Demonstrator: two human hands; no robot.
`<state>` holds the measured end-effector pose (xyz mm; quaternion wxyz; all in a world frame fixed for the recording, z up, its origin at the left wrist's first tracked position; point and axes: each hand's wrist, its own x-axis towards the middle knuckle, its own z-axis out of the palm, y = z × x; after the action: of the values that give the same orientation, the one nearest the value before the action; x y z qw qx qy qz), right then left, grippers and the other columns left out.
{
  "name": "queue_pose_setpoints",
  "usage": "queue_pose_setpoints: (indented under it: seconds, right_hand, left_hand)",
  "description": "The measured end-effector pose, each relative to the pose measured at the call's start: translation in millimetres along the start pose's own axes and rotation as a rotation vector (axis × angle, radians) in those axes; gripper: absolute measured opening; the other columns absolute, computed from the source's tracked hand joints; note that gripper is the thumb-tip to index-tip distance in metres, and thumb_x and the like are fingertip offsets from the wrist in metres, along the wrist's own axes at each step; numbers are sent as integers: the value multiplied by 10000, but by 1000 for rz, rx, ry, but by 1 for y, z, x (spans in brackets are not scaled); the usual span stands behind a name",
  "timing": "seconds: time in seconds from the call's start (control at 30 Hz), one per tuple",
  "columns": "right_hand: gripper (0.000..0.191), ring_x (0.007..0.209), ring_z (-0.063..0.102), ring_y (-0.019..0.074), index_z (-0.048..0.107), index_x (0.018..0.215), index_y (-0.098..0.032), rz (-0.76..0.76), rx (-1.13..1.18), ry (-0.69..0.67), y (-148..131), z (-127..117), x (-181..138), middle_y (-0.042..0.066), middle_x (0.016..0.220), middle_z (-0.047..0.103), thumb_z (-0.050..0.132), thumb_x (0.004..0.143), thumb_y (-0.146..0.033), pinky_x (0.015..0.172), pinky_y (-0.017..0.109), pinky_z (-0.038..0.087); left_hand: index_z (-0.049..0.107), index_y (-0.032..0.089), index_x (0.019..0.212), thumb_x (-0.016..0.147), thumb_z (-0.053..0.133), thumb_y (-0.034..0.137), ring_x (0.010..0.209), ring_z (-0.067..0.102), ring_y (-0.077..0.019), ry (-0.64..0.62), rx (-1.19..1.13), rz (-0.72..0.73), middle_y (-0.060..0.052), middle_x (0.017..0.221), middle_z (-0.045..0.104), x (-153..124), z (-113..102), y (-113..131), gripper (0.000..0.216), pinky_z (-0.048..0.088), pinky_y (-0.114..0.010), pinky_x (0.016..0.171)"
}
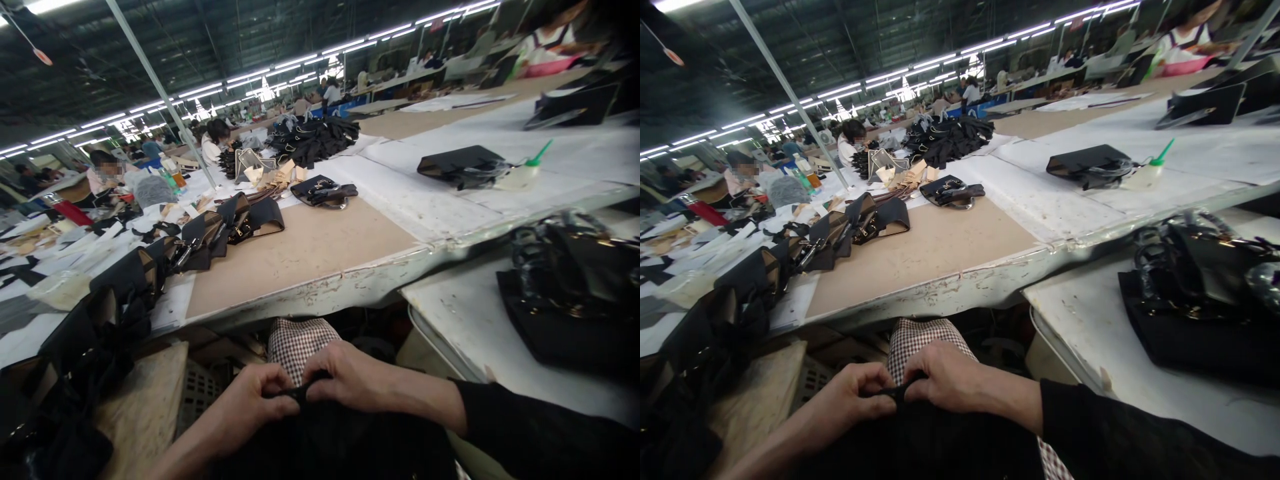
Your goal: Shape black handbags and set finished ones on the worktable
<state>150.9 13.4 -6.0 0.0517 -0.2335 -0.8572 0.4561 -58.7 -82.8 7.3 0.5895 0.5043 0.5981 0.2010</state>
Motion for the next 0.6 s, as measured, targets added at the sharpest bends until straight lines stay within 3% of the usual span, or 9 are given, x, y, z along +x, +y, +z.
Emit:
queue_pose_setpoints:
  seconds: [0.2,0.3,0.4,0.6]
  right_hand:
    - [117,722,635,158,793,891,-182,73,-7,24,-5,5,1,7,750,728,769,776,-191,640,217,417]
    - [124,718,627,159,790,892,-177,80,3,28,-4,6,2,9,753,721,756,773,-186,641,223,415]
    - [131,710,616,153,790,891,-173,66,53,31,0,5,1,2,746,711,744,768,-178,638,222,413]
    - [144,693,602,147,800,875,-185,121,261,-9,8,3,-2,-23,719,699,751,740,-202,615,215,418]
  left_hand:
    - [710,165,972,720,754,180,800,564,-165,-5,28,-19,21,856,696,-13,-8,-7,256,391,-233,684]
    - [718,170,1002,802,718,238,837,583,-181,-4,55,3,3,908,716,-17,-8,-5,211,413,-244,712]
    - [726,159,980,908,625,314,828,585,-181,-22,52,25,-16,918,719,-18,-5,-1,198,418,-249,709]
    - [760,145,974,903,646,342,766,577,-165,-42,-46,-14,-10,866,709,-18,-1,0,238,407,-246,683]
